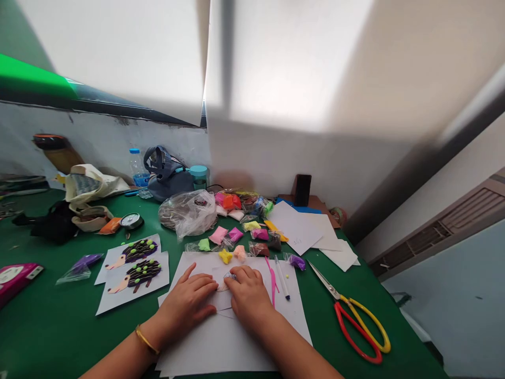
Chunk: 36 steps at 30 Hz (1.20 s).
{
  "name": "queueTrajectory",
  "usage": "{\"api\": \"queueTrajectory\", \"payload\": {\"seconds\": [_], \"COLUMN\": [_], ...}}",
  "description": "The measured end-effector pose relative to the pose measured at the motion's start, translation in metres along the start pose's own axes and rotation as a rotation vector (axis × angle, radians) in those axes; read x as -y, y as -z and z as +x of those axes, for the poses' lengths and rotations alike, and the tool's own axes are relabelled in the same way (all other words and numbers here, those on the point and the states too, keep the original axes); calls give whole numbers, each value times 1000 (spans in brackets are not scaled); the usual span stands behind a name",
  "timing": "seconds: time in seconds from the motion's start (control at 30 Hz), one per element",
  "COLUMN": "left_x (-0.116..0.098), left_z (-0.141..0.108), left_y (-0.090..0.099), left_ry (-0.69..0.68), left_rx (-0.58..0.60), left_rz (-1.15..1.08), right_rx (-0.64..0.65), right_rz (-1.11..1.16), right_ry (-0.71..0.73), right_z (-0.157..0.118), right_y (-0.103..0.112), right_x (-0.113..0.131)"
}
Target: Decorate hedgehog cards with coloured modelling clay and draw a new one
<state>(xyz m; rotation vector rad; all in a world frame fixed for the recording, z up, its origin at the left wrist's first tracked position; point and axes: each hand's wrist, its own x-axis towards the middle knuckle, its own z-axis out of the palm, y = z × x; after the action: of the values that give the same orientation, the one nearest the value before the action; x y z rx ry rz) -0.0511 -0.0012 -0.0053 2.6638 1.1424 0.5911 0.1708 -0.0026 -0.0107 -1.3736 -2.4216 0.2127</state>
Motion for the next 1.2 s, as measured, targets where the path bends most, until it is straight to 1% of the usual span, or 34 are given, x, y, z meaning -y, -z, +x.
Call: {"api": "queueTrajectory", "payload": {"seconds": [0.2, 0.3, 0.4, 0.53, 0.6, 0.73, 0.83, 0.9, 1.0, 1.07, 1.13, 1.2], "left_x": [0, 0, 0, 2, 3, 6, 12, 19, 32, 40, 45, 46], "left_z": [-2, -1, -1, 0, 0, 3, 10, 19, 36, 47, 56, 60], "left_y": [0, 1, 1, 1, 2, 3, 6, 10, 17, 19, 18, 14], "left_ry": [-23, -10, 7, 32, 48, 73, 62, 84, 198, 266, 304, 308], "left_rx": [-21, -11, -14, -5, 10, 25, -4, -39, -116, -148, -142, -125], "left_rz": [12, 5, -2, -7, -17, -39, -36, 7, 146, 238, 279, 283], "right_rx": [-25, -72, -153, -248, -241, -230, -256, -279, -333, -361, -378, -387], "right_rz": [-14, 4, 1, -33, -20, 18, 35, 42, 35, 33, 37, 42], "right_ry": [8, 10, -38, -175, -198, -166, -168, -169, -159, -156, -160, -168], "right_z": [-1, -3, -7, -17, -23, -34, -36, -36, -34, -34, -34, -34], "right_y": [-2, 0, 3, 7, 7, 5, 4, 4, 5, 5, 5, 5], "right_x": [3, 1, -9, -32, -41, -48, -47, -47, -47, -47, -48, -48]}}
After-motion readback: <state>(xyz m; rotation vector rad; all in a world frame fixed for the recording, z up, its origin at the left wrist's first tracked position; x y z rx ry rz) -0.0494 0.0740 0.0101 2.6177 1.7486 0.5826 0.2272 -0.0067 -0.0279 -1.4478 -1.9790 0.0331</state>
